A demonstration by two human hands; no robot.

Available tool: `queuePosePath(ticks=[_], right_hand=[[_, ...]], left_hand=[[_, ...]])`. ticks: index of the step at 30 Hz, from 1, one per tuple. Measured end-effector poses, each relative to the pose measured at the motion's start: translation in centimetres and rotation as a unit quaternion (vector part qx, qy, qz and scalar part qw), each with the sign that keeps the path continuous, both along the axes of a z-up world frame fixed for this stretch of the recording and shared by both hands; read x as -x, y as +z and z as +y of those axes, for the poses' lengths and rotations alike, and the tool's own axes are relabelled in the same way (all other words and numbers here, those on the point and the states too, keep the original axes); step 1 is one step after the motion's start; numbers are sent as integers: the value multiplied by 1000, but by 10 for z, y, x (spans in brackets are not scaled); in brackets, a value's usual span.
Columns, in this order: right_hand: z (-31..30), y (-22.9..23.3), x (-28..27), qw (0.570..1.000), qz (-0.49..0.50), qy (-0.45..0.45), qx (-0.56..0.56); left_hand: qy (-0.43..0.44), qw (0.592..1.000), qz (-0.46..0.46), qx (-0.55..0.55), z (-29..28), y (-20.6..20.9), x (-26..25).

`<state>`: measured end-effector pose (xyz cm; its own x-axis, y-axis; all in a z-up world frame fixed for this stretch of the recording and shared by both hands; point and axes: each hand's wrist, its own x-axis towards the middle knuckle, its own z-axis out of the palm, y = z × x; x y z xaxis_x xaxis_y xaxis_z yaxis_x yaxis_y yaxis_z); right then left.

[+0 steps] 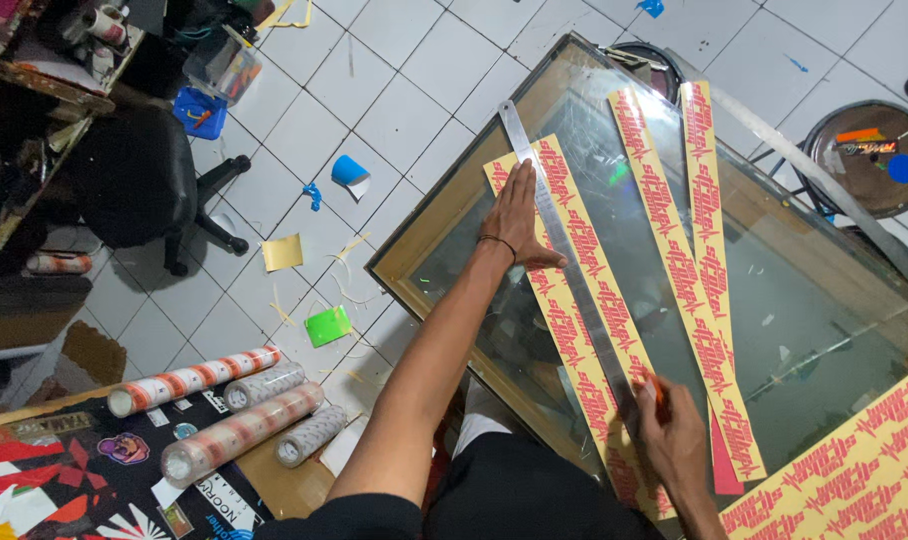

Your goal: The person uses a utility knife and a metal ruler to cut a large sheet of yellow patterned material into long strips on a glass table. The person repeatedly aligns the ruler and slices through the material to create uniform pieces.

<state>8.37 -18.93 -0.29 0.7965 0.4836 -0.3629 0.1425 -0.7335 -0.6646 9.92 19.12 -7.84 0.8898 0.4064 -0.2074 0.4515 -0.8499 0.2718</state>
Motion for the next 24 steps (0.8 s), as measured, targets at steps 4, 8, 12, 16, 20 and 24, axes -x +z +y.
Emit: queuePosePath(ticks=[4,8,12,16,20,24], right_hand=[[124,66,-48,996,-17,77,-31],[229,-5,-110,985,-77,152,-16],[321,-85,-163,964,-151,220,-6],[338,-97,-165,943,-186,276,-18],[340,-72,-146,915,-269,298,-31],[332,-100,-151,898,-309,313,34]], left_hand=[[40,999,-3,-17,-9,19,0],[34,997,-24,-64,-7,-18,-2],[41,986,-53,-149,0,-129,-17],[56,978,-50,-193,-14,-61,-5],[107,989,-52,-87,-16,22,1],[101,990,-59,-74,-13,51,7]])
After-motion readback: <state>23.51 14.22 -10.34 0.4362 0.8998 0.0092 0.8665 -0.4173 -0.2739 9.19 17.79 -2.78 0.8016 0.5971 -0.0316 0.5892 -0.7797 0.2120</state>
